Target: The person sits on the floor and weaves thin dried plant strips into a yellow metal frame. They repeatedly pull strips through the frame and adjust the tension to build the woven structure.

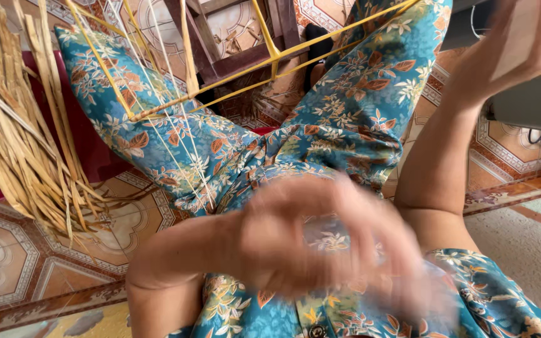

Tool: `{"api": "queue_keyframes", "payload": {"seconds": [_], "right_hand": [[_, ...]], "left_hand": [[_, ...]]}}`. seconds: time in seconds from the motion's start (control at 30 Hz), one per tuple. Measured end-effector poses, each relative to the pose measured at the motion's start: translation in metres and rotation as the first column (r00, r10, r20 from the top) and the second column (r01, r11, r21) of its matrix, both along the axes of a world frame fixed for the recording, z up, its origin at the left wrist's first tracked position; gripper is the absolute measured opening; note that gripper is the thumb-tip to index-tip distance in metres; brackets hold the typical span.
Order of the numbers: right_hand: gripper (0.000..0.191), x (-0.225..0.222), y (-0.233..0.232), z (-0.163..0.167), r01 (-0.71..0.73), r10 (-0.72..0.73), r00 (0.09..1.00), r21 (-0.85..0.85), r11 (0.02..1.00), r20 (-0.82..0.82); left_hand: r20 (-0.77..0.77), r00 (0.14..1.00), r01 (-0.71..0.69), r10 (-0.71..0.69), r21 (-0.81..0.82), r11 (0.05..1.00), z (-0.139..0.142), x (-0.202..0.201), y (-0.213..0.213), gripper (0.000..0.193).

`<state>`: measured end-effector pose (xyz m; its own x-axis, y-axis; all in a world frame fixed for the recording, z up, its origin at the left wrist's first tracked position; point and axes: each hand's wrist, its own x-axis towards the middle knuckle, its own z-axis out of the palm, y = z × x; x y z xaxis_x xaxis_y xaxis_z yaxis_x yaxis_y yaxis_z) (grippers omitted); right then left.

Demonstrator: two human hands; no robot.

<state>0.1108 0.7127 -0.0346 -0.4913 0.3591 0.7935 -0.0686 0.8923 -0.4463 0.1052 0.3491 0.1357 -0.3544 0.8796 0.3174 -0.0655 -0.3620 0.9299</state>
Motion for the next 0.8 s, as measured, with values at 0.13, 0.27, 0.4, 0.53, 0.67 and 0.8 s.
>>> {"api": "queue_keyframes", "payload": {"seconds": [0.13, 0.27, 0.4, 0.53, 0.67, 0.8], "right_hand": [[0.018, 0.014, -0.111, 0.051, -0.419, 0.409, 0.907, 0.107, 0.902, 0.103], [0.026, 0.001, -0.144, 0.081, -0.545, 0.533, 0.814, -0.013, 0.838, 0.23], [0.027, -0.007, -0.151, 0.094, -0.547, 0.528, 0.801, -0.014, 0.837, 0.283], [0.03, -0.01, -0.168, 0.089, -0.6, 0.596, 0.757, -0.076, 0.796, 0.269], [0.03, -0.012, -0.162, 0.075, -0.657, 0.643, 0.712, -0.057, 0.752, 0.282], [0.028, -0.016, -0.113, 0.045, -0.512, 0.492, 0.8, -0.036, 0.858, 0.344]], "left_hand": [[-0.308, 0.845, -0.514, 0.436, -0.249, 0.821, -0.019, -0.024, 0.027, 0.07], [-0.419, 0.731, -0.632, 0.538, -0.12, 0.766, -0.038, -0.034, 0.023, 0.045], [-0.4, 0.708, -0.669, 0.582, -0.116, 0.734, -0.052, -0.041, 0.011, 0.04], [-0.499, 0.555, -0.753, 0.665, 0.038, 0.657, -0.07, -0.046, 0.012, 0.026], [-0.515, 0.435, -0.831, 0.738, 0.085, 0.549, -0.087, -0.05, -0.003, 0.013], [-0.22, 0.236, -0.97, 0.947, 0.007, 0.244, -0.082, -0.069, -0.087, 0.01]]}}
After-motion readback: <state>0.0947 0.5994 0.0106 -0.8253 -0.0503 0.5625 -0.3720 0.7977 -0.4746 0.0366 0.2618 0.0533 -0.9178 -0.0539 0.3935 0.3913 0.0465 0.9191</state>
